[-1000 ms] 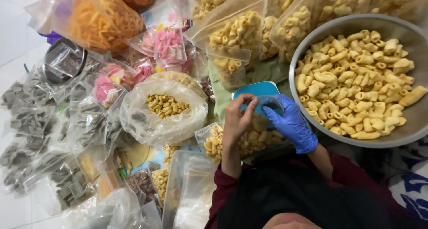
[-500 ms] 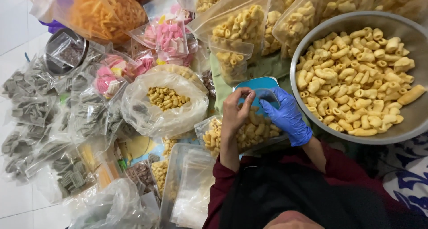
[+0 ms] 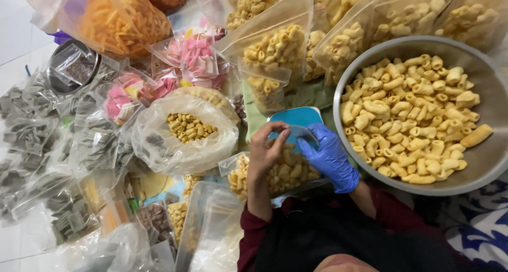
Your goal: The person scoops yellow puffed snacks from a large metal bowl into clear plastic bags placed on a digital scale. They seal the bags and place them aside, repeating the process for multiple bags.
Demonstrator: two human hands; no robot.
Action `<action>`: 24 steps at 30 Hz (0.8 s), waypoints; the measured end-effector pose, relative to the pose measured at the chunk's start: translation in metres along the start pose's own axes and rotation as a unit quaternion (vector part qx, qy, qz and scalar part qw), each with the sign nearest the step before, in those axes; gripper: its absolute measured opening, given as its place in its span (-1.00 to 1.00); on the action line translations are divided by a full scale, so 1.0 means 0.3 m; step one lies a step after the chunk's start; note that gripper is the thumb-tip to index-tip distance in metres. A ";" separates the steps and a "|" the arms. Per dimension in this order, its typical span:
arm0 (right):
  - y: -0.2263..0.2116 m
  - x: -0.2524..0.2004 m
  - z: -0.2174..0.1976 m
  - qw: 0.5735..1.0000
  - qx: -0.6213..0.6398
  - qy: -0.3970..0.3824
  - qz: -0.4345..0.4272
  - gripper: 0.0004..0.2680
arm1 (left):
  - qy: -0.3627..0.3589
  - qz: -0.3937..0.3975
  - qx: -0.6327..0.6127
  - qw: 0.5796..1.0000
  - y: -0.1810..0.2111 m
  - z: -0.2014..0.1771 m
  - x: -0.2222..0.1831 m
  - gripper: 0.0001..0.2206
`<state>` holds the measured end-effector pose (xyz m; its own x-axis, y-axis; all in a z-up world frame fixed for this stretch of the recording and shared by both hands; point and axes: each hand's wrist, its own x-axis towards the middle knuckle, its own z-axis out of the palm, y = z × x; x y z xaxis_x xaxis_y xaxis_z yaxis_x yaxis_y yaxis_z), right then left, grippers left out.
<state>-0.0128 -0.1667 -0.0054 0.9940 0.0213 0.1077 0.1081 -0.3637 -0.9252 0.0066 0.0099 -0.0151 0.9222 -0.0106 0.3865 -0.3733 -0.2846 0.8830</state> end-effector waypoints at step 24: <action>0.074 -0.045 -0.042 0.998 0.010 -0.025 -0.060 -0.95 | -0.081 -0.009 -0.058 0.995 0.019 -0.009 0.002 -0.94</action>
<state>-0.0240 -0.1869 -0.0228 0.9734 0.1100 0.2009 0.2267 -0.3370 -0.9138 0.0047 0.0108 -0.0092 0.9292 -0.1630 0.3316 -0.3578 -0.1729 0.9177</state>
